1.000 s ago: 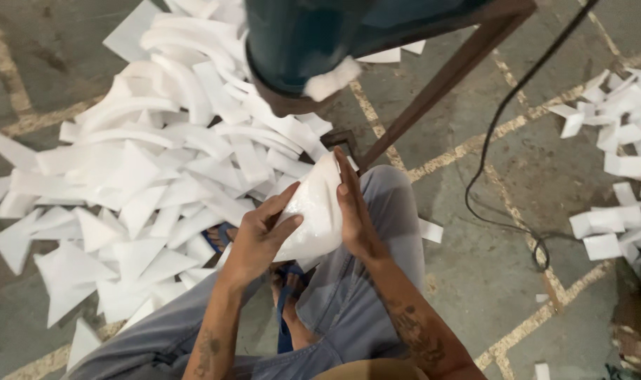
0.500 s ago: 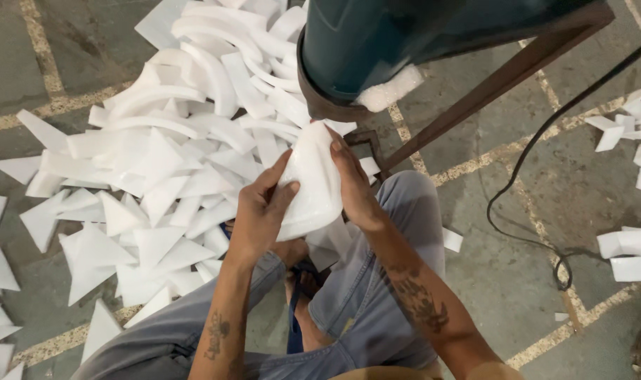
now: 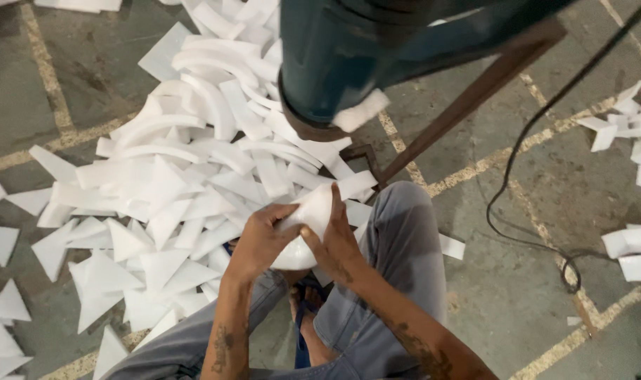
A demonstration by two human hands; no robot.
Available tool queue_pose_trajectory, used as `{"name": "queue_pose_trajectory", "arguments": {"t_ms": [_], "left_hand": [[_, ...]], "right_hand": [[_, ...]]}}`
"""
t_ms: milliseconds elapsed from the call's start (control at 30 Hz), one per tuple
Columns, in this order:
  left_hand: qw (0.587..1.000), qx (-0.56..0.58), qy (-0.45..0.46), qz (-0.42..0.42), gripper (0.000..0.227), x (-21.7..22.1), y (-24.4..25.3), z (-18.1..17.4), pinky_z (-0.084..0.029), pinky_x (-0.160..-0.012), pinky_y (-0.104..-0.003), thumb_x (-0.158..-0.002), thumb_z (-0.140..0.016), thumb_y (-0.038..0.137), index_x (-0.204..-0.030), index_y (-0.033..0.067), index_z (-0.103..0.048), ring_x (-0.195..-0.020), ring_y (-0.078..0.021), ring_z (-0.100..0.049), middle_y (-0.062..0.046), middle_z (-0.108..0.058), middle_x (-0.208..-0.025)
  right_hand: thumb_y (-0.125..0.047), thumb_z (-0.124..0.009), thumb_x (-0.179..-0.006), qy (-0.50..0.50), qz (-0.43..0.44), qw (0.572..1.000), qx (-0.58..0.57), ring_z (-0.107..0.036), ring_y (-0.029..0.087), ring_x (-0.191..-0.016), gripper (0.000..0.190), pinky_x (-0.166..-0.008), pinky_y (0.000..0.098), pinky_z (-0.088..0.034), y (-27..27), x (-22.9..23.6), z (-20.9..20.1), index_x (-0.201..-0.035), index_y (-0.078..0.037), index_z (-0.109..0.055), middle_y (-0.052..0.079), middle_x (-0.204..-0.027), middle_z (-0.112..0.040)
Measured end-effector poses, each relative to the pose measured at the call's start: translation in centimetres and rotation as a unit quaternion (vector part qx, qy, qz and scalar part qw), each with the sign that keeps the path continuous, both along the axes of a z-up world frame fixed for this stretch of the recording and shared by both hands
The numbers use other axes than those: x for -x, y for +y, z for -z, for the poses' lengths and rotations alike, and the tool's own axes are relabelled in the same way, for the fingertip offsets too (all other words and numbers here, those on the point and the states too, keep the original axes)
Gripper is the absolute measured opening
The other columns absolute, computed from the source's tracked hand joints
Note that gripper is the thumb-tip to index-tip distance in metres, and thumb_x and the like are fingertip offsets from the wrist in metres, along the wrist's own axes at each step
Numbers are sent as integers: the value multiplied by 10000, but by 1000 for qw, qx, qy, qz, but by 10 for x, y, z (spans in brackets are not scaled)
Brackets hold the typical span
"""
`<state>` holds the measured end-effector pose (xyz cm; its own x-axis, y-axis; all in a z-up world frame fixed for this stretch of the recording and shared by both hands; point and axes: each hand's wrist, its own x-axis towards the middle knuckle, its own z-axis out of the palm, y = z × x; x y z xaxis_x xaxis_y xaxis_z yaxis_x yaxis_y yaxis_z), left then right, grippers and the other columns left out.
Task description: The person sits on the floor and repeatedly picks up white foam pieces, pressing them against a stationary machine to shape or smooth the edges. The person handles the foam pieces one at a time, rotating them to work different sides before placing them back on the floor.
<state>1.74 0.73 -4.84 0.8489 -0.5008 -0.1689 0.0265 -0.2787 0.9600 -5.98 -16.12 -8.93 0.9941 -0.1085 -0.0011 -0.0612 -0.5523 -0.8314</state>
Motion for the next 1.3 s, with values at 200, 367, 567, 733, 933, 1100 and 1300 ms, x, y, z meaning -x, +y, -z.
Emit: {"name": "queue_pose_trajectory", "arguments": {"t_ms": [200,367,567,733,933,1100,1300], "left_hand": [[993,27,108,37,302,18,-13,24,-531,-733,-307,-860,-769,136,-1095,-50,-741,-800,-122,-639,-87,-762,-914],[977,95,174,-80,275,26,-22,40,-495,-683,-308,-900,-774,144,-1062,-77,-746,-776,-133,-600,-92,-720,-907],[950,215,195,-117,279,27,-21,30,-541,-751,-281,-923,-722,125,-1128,-64,-728,-858,-133,-672,-94,-753,-1022],[953,202,211,-84,330,28,-19,14,-577,-764,-312,-874,-722,96,-1178,-29,-697,-876,-155,-713,-102,-766,-1035],[964,184,184,-47,305,37,-25,11,-540,-739,-278,-902,-744,89,-1150,-86,-712,-834,-132,-664,-100,-747,-987],[958,192,205,-63,298,41,-27,8,-538,-719,-275,-917,-726,105,-1154,-74,-707,-825,-124,-668,-93,-748,-985],[931,253,209,-157,297,34,-23,5,-568,-705,-297,-933,-705,107,-1171,-71,-699,-791,-147,-694,-117,-757,-990]], "right_hand": [[-525,-593,-911,112,-22,993,21,-459,481,-1350,1114,-1044,465,-462,-19,32,6,-1590,19,103,355,-1580,-269],[-536,-570,-986,70,-21,995,62,-386,500,-1430,1003,-1089,493,-437,-15,45,7,-1639,-24,-6,330,-1600,-286],[-539,-441,-1044,14,-10,1000,-3,-433,475,-1407,827,-1094,480,-444,-8,51,-4,-1641,-56,-134,295,-1594,-333],[-548,-406,-1093,-34,-11,999,-8,-462,454,-1400,760,-1121,472,-432,-8,59,-12,-1666,-90,-210,267,-1594,-368],[-594,-375,-1027,67,80,967,-232,-619,301,-1247,734,-1034,369,-474,-10,65,0,-1575,-106,-403,192,-1418,-596],[-618,-418,-1007,42,104,963,-247,-612,266,-1232,733,-1027,368,-469,-22,61,-8,-1506,-86,-499,166,-1370,-649],[-657,-319,-1010,21,34,951,-306,-478,281,-1422,822,-1145,410,-387,-41,21,-47,-1554,-47,-409,175,-1542,-513]]}}
